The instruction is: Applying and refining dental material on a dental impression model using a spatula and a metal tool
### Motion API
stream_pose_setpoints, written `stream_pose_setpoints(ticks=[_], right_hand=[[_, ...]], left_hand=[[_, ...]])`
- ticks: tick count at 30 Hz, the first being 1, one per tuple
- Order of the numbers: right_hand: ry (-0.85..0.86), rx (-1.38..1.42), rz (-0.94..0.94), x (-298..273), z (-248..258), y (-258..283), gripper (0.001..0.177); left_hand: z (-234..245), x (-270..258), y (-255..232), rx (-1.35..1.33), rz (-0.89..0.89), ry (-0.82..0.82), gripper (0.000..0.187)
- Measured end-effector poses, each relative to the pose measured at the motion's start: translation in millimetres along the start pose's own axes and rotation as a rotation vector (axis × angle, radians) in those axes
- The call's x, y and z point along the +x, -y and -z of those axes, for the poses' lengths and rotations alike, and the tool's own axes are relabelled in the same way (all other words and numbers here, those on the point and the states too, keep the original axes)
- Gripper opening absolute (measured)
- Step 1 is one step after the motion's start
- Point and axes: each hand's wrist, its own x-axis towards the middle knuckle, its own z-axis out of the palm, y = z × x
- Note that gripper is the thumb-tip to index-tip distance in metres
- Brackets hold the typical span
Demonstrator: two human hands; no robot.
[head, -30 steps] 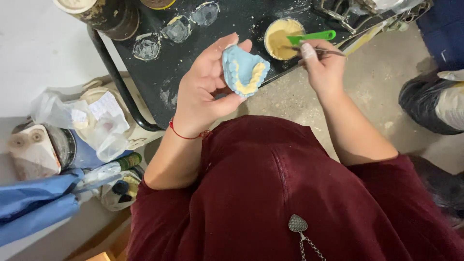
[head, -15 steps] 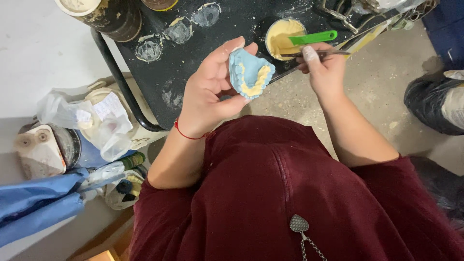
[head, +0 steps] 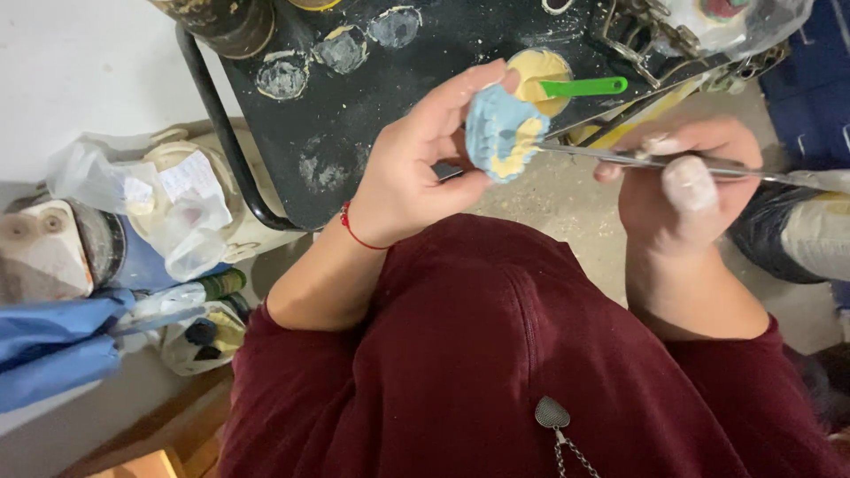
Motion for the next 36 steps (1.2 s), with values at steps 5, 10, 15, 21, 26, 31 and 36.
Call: stream_pose_setpoints(ticks=[5, 10, 15, 21, 26, 31, 36], right_hand=[[0.007, -0.160, 0.046, -0.1, 3.5, -6.6, 0.026], [0.010, -0.257, 0.163, -0.2, -2.4, -6.9, 0.029], [0.067, -0.259, 0.189, -2.7, 0.7, -5.0, 0.026], [0.118, -0.281, 0.219, 3.2, -4.9, -2.4, 0.022], [0.108, -0.317, 0.227, 8.0, -4.5, -3.0, 0.023], [0.089, -0.218, 0.209, 4.2, -2.7, -2.1, 0.031], [0.138, -0.290, 0.276, -5.8, 4.6, -7.9, 0.041]], left_hand=[[0.1, 5.3, -7.8, 0.130, -0.016, 0.002, 0.070], [-0.3, 6.6, -5.6, 0.125, -0.003, 0.002, 0.073], [0.4, 7.2, -11.1, 0.116, 0.028, -0.019, 0.069], [0.4, 6.9, -8.2, 0.062, 0.024, -0.033, 0.068], [2.1, 7.0, -3.1, 0.071, 0.031, -0.021, 0.071], [0.8, 6.6, 1.0, 0.054, 0.031, -0.039, 0.070], [-1.3, 6.3, -1.2, 0.084, -0.005, -0.070, 0.071]])
